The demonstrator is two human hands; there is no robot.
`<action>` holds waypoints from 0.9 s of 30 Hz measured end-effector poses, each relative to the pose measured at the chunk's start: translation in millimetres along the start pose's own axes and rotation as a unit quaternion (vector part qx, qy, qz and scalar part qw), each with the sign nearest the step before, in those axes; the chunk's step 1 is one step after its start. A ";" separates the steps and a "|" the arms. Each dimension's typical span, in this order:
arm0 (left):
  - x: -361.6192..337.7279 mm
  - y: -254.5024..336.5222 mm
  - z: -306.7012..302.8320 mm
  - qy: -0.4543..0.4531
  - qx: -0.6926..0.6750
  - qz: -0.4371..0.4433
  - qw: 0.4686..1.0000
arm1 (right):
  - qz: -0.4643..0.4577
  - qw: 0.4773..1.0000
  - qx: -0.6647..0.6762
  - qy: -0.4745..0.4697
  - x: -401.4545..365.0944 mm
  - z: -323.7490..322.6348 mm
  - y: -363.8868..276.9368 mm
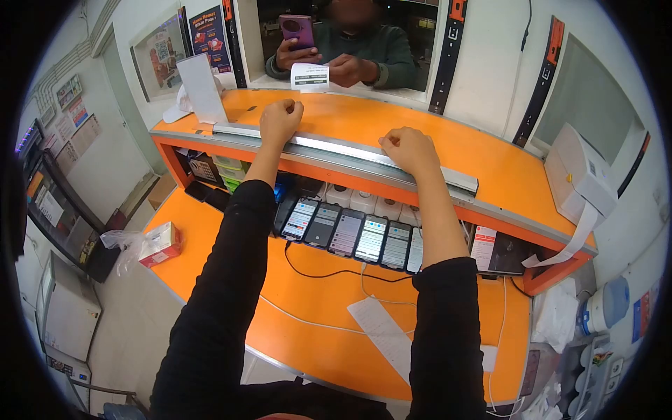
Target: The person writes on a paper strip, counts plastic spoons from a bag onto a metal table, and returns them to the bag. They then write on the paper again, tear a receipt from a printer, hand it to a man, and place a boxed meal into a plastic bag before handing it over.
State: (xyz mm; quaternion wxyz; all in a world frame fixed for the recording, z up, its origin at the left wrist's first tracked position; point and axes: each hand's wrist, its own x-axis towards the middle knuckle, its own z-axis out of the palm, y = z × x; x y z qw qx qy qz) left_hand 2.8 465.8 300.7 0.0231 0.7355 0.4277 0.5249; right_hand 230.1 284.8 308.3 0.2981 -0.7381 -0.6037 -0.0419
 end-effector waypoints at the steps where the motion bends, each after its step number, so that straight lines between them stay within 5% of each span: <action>1: 0.2 -0.1 0.1 0.002 -0.001 0.000 1.000 | -0.001 1.000 0.001 0.001 0.3 0.2 0.4; 27: -0.2 -0.3 0.7 0.022 -0.008 0.017 1.000 | 0.001 1.000 0.001 0.004 -1.6 -1.7 -2.7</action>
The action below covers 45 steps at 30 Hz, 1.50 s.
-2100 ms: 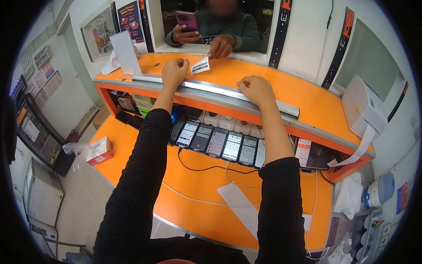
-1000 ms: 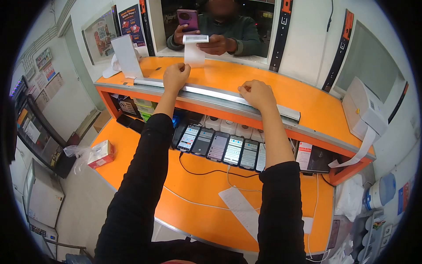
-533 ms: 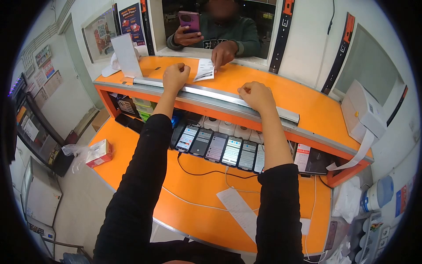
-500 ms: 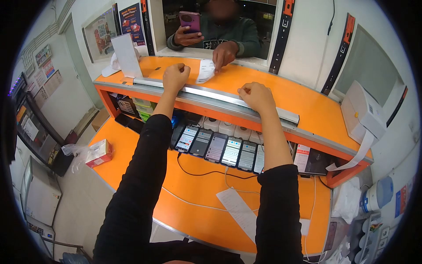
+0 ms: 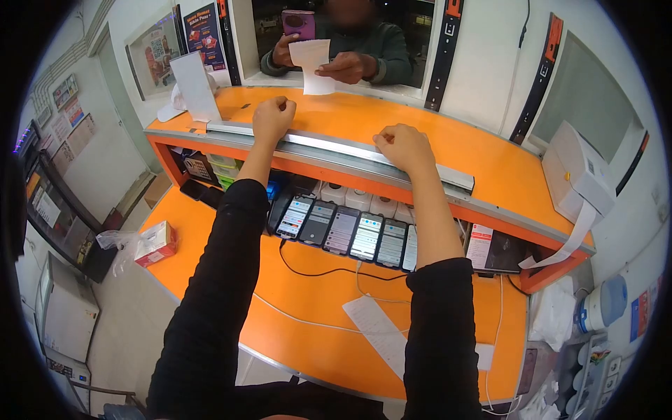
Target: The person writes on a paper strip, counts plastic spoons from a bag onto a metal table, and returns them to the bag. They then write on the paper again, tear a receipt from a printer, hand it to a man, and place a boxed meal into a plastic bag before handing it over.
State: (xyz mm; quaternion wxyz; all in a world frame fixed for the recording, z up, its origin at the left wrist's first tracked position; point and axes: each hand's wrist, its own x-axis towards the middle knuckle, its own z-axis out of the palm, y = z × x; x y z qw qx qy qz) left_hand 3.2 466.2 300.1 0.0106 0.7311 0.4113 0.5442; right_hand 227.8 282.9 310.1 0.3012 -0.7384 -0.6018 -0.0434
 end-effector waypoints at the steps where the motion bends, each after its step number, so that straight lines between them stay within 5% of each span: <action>1: 0.2 0.1 0.3 -0.001 -0.001 -0.001 1.000 | -0.001 1.000 0.002 0.002 0.6 0.3 1.0; 9: 0.4 -3.5 3.2 -0.013 0.008 -0.010 1.000 | 0.000 1.000 0.002 -0.003 -0.3 -0.8 -0.4; 15: 6.3 -9.9 2.2 -0.164 0.007 -0.049 0.985 | -0.035 0.999 -0.014 -0.002 8.5 9.1 7.9; 17: 1.4 -8.8 -4.4 -0.207 0.040 -0.002 0.978 | -0.038 0.999 -0.019 0.015 11.4 5.2 11.9; 21: -25.6 -0.9 -26.6 -0.190 0.157 0.076 0.966 | -0.039 0.999 -0.026 0.008 4.3 4.5 7.3; 24: -38.9 -20.1 -13.6 -0.036 0.094 0.137 0.985 | -0.032 0.999 -0.031 -0.006 4.3 5.8 4.4; 33: -44.1 -15.0 -2.1 -0.010 0.113 0.109 0.988 | -0.003 0.999 -0.036 -0.040 -2.5 -3.0 -1.6; 37: -48.1 -13.3 -4.6 -0.004 0.108 0.111 0.988 | -0.074 0.981 0.045 0.173 -10.2 0.9 11.4; 42: -47.3 -14.5 -9.8 0.038 0.075 0.121 0.989 | -0.101 0.932 0.139 0.319 -14.1 -0.3 -8.7; 45: -48.3 -5.5 -5.0 0.000 0.084 0.111 0.990 | -0.182 0.917 0.074 0.347 -16.5 -2.6 1.3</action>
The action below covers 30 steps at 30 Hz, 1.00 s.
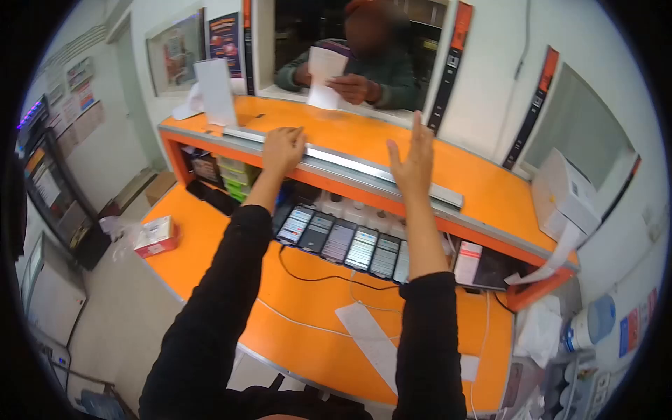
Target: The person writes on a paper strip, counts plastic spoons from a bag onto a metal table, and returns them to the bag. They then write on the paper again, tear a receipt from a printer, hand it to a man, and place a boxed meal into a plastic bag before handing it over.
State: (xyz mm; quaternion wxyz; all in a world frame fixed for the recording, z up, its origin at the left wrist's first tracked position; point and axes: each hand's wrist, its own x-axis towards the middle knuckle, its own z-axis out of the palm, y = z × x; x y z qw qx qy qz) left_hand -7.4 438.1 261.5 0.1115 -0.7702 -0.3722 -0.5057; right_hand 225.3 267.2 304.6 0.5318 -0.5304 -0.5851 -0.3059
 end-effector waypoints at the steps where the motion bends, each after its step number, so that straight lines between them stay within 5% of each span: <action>1: 0.0 -6.7 -8.1 -0.017 0.021 -0.014 1.000 | -0.046 0.999 0.001 0.011 0.4 7.9 -0.2; 10: 2.0 -9.2 2.6 0.010 -0.003 0.007 1.000 | -0.117 0.975 -0.186 0.039 -8.5 11.9 9.7; 16: -1.9 -8.2 -0.4 0.032 0.008 0.002 0.999 | -0.105 0.976 -0.126 0.143 -0.4 5.0 -3.9; 19: -1.8 -12.0 -3.0 0.024 0.015 0.002 1.000 | -0.042 0.987 -0.147 -0.042 -6.5 6.6 10.4; 20: -2.0 -15.8 -0.1 0.025 0.025 0.007 0.999 | -0.099 0.982 -0.159 0.023 -3.0 9.8 5.7; 24: -0.5 -6.6 -3.2 0.006 0.013 -0.004 1.000 | -0.102 0.988 -0.118 0.008 -2.2 5.3 0.3; 30: -0.8 -5.7 -4.0 0.035 0.004 0.009 0.999 | -0.030 0.983 -0.160 -0.083 -3.3 4.4 -2.1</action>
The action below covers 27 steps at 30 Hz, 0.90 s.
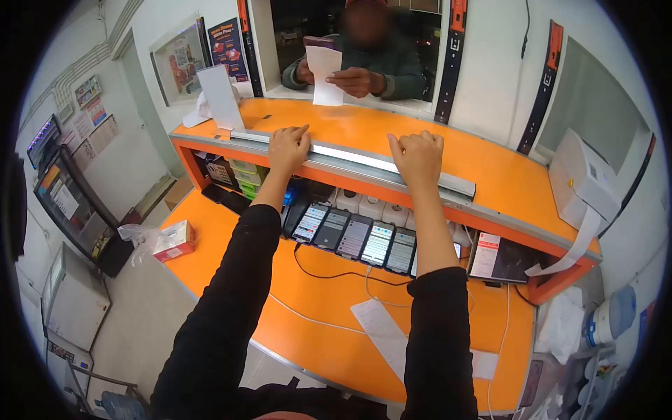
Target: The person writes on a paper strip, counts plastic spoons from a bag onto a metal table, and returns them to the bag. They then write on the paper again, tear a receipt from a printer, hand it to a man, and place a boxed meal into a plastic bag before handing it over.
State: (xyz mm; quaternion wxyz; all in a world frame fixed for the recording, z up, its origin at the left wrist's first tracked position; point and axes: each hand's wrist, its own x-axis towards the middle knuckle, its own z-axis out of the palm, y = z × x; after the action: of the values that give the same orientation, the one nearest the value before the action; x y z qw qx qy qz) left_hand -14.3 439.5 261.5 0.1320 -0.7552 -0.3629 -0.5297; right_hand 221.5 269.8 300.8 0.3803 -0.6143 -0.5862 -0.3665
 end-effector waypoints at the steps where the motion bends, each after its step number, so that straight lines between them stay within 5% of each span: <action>1: -0.9 -0.8 -0.7 0.006 0.000 0.004 1.000 | 0.007 1.000 -0.001 -0.002 -1.1 0.2 0.3; 27: -2.9 -1.6 -2.4 0.015 -0.005 -0.005 1.000 | 0.025 0.998 -0.056 -0.033 0.4 2.2 -3.4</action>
State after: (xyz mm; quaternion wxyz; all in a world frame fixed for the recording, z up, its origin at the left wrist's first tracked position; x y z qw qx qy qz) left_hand -17.5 438.0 259.6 0.1314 -0.7461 -0.3622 -0.5431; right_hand 218.2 271.9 300.4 0.3346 -0.6607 -0.5618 -0.3687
